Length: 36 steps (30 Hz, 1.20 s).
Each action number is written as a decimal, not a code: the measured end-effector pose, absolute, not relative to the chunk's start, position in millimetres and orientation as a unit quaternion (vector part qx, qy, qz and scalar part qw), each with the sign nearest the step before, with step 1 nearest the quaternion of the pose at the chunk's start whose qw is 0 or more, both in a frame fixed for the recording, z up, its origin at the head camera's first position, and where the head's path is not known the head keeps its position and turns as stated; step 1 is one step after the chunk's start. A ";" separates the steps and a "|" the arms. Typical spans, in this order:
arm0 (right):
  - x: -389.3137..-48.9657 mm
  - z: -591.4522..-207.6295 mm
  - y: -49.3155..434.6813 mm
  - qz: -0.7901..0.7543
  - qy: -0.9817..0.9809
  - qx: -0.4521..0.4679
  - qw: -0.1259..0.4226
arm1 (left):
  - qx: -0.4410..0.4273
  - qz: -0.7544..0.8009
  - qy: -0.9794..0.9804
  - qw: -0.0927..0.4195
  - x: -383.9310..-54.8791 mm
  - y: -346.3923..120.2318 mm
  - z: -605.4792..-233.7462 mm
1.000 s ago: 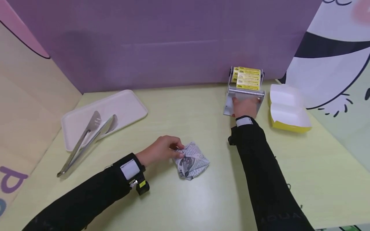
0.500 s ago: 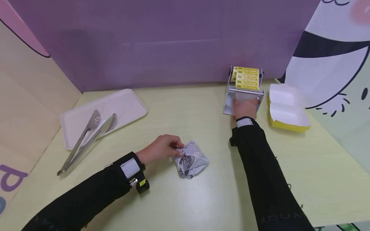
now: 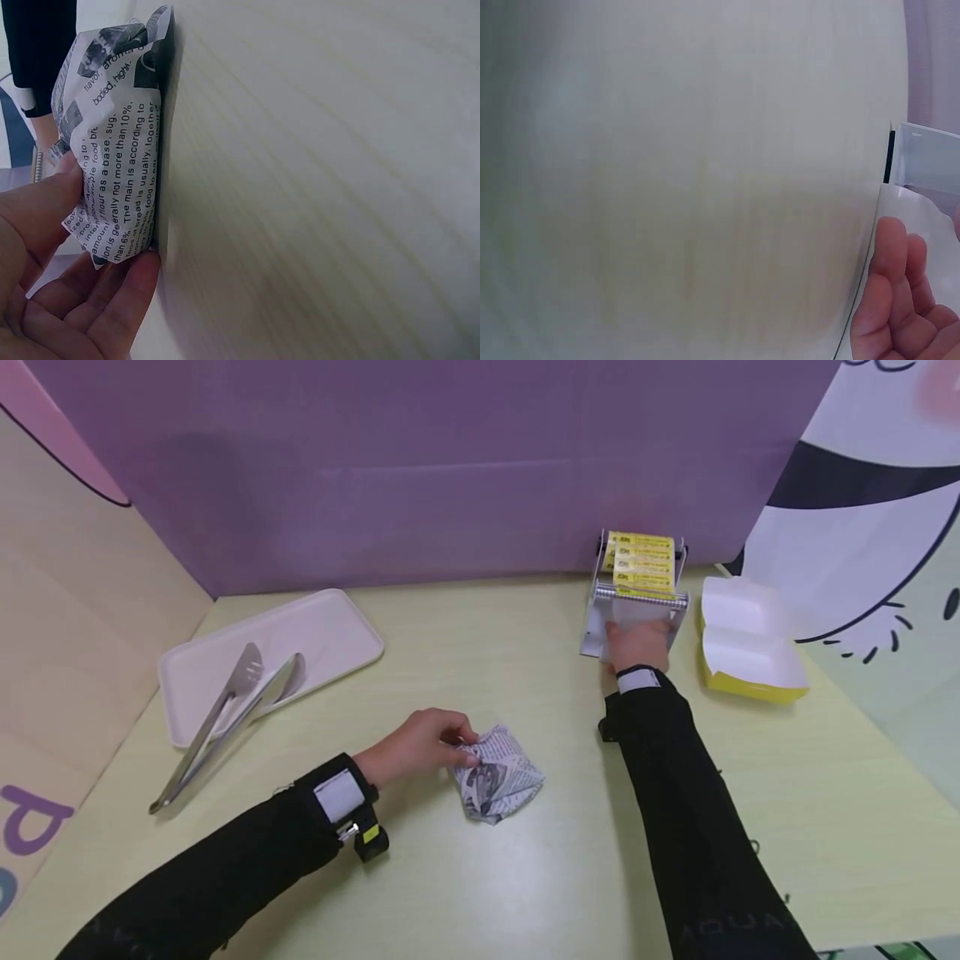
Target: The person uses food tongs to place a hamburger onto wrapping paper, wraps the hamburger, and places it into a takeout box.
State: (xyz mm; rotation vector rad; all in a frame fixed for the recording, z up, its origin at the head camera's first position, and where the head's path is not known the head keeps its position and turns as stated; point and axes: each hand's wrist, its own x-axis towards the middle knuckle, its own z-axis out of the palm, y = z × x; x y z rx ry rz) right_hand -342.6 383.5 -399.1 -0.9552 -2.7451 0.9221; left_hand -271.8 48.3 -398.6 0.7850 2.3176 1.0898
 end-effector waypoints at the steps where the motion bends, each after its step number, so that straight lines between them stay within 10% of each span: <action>1: -342.1 -399.2 383.9 0.301 -0.900 -0.312 0.042 | 0.285 0.396 0.842 0.229 -271.9 48.5 -398.7; 36: -331.3 -349.6 400.1 0.543 -0.771 -0.328 0.050 | 0.278 0.395 0.847 0.221 -273.0 53.3 -397.8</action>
